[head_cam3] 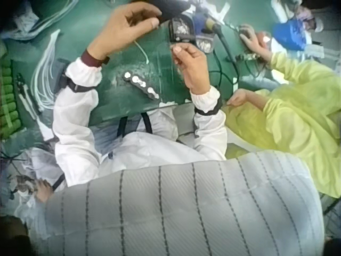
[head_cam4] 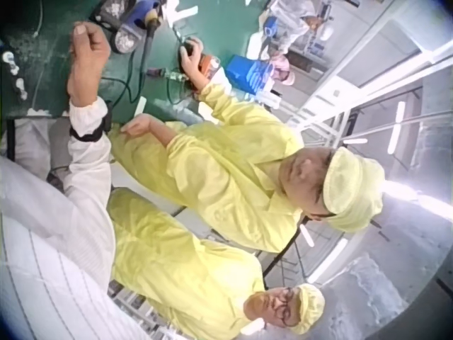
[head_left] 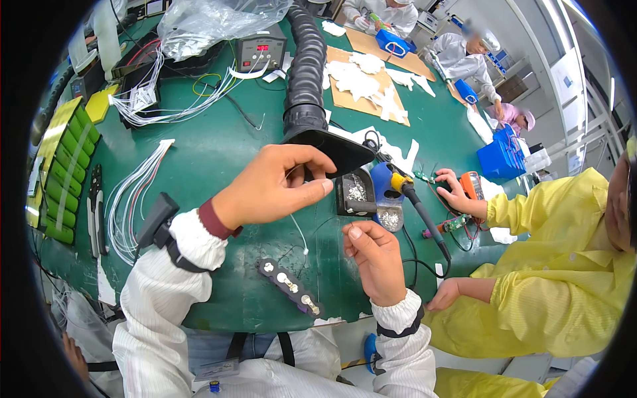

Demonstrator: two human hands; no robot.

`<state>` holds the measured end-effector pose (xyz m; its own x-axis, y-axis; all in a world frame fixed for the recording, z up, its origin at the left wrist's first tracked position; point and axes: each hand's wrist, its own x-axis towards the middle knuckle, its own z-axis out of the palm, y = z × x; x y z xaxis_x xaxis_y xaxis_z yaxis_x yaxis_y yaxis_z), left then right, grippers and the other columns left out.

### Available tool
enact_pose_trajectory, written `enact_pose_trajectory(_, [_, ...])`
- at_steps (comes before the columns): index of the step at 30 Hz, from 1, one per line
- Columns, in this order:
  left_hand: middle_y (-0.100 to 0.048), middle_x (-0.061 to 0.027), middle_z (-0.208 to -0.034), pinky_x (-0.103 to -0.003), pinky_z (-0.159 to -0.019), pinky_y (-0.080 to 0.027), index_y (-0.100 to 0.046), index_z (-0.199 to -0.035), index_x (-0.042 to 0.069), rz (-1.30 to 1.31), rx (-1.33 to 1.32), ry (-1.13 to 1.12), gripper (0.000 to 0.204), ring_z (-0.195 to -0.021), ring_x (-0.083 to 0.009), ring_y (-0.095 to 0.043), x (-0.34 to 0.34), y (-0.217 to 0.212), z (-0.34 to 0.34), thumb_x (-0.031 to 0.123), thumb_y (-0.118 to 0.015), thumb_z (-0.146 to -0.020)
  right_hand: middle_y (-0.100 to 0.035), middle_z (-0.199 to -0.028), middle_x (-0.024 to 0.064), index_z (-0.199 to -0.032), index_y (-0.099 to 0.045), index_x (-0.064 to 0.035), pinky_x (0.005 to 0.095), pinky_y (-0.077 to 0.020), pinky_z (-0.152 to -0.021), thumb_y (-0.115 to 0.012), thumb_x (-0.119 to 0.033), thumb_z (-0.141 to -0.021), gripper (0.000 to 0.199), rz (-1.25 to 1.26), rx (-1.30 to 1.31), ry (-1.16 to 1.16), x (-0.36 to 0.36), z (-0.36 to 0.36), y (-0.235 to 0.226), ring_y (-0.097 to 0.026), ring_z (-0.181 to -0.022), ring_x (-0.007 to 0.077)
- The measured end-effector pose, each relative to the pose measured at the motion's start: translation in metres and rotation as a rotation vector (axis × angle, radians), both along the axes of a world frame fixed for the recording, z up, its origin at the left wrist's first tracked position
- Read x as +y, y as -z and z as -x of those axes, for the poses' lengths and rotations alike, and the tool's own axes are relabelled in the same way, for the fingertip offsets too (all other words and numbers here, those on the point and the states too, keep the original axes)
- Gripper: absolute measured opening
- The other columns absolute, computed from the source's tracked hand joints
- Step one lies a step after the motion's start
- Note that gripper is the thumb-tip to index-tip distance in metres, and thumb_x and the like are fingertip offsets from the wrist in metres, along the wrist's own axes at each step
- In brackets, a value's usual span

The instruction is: Soldering wires and connectors onto a lithium-ion battery pack on a production line.

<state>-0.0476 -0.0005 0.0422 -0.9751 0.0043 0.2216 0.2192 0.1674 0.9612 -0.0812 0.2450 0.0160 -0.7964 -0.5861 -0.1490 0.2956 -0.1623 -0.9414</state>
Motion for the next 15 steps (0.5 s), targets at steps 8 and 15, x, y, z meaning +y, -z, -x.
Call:
enact_pose_trajectory(8, [-0.071, -0.0086, -0.105, -0.035, -0.083, -0.051, -0.07, -0.102, 0.002, 0.389, 0.476, -0.249, 0.021, -0.097, -0.0238, -0.067, -0.011, -0.006, -0.037, 0.004, -0.071, -0.081, -0.065, -0.089, 0.0007, -0.105, -0.07, 0.0003, 0.0243, -0.0421, -0.073, -0.068, -0.018, -0.095, 0.021, -0.1, 0.022, 0.023, 0.005, 0.014, 0.023, -0.051, -0.077, 0.0092])
enact_pose_trajectory(15, [-0.07, -0.006, -0.09, -0.032, -0.066, -0.05, -0.07, -0.107, 0.005, 0.429, 0.045, 0.027, 0.028, -0.075, -0.0185, -0.065, -0.008, 0.003, -0.042, -0.002, -0.072, -0.08, -0.065, -0.094, -0.0026, -0.108, -0.07, 0.0002, 0.0217, -0.0417, -0.079, -0.067, -0.021, -0.097, 0.024, -0.109, 0.107, -0.085, -0.007, 0.016, 0.025, -0.051, -0.085, 0.0055])
